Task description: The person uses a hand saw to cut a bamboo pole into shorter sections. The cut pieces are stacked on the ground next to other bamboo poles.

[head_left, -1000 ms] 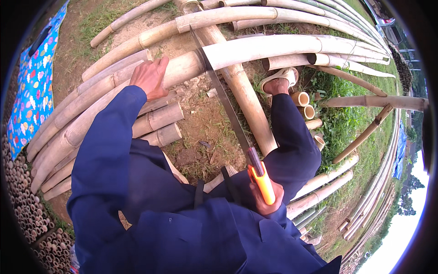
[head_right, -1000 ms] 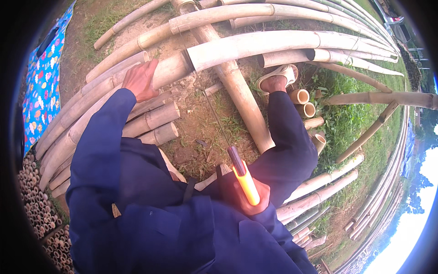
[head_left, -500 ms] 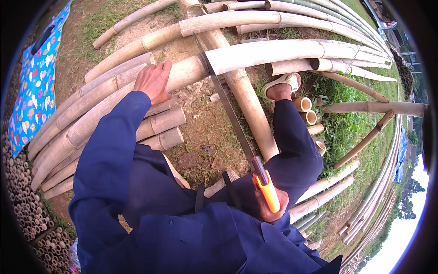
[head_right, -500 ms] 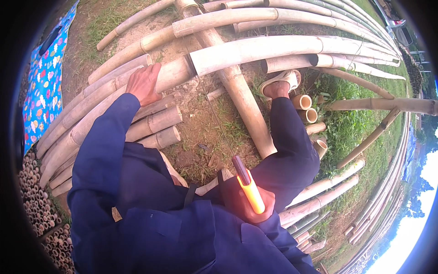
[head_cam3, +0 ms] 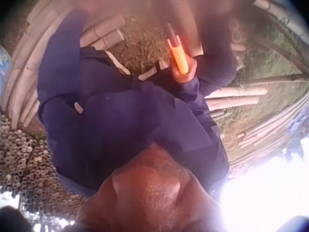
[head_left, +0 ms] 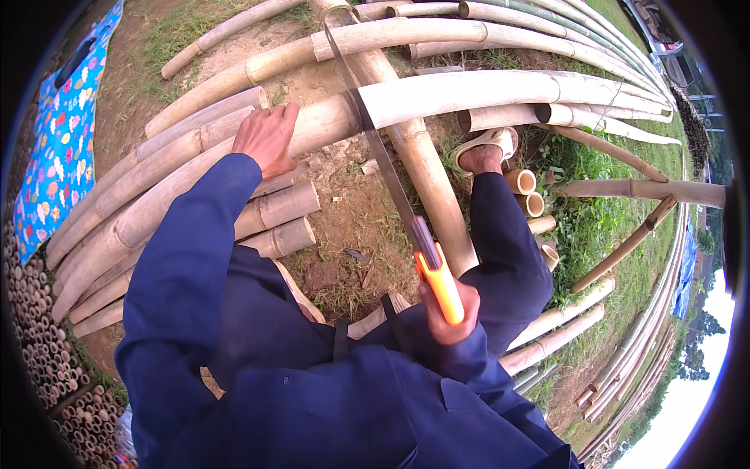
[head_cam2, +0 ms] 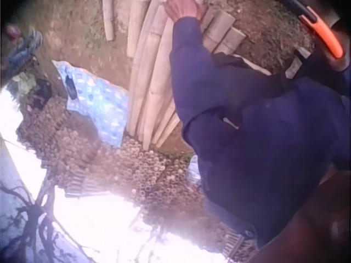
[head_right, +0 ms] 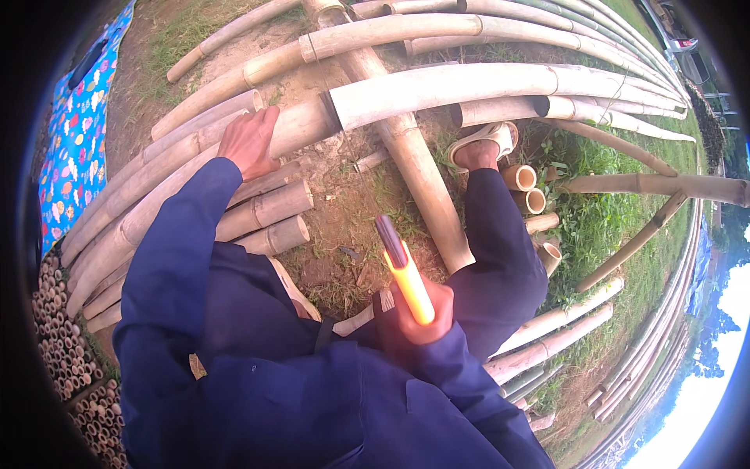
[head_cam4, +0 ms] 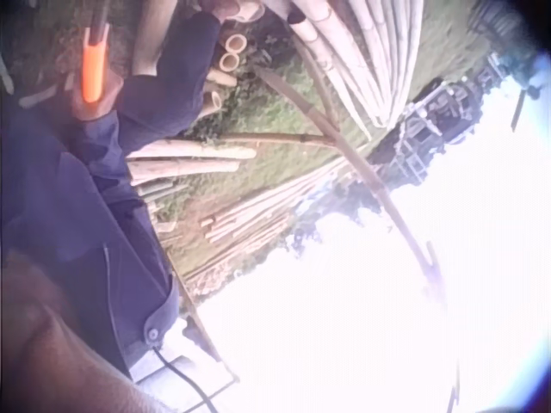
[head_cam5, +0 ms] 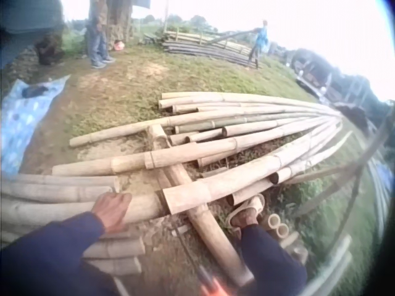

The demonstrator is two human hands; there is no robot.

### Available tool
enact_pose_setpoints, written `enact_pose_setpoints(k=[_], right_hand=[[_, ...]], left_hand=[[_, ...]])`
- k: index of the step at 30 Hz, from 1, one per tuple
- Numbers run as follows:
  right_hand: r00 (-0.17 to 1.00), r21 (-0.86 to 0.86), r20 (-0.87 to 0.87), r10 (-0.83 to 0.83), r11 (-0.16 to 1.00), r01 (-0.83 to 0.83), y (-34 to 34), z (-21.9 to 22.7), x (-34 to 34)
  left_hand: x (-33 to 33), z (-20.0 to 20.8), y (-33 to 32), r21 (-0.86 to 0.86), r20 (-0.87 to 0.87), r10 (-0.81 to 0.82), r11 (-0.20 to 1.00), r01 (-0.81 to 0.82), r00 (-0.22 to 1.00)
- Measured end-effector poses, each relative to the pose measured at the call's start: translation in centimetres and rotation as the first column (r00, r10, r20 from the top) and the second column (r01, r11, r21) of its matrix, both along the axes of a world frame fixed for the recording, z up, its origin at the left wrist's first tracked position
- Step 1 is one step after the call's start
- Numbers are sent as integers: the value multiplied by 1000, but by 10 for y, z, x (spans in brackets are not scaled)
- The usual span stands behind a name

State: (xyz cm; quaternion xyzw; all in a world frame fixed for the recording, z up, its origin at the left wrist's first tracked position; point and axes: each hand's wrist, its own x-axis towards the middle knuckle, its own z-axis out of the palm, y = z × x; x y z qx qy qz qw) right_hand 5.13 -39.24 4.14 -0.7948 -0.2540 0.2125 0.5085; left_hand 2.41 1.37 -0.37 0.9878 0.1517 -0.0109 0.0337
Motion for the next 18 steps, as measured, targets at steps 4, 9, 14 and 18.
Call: enact_pose_setpoints(k=[4, 9, 14, 18], right_hand=[[1000, 132, 2, 22, 991, -22, 59, -34, 25], [997, 1, 25, 69, 998, -69, -49, 12, -27], [999, 49, -36, 34, 998, -32, 40, -25, 34], [998, 211, -23, 66, 976, -60, 76, -44, 33]], left_hand=[[-4, 3, 1, -23, 31, -21, 999, 22, 999], [-19, -2, 3, -14, 8, 23, 1000, -23, 1000], [-1, -7, -6, -31, -41, 2, 1000, -3, 999], [-16, -7, 0, -15, 40, -7, 1000, 8, 999]])
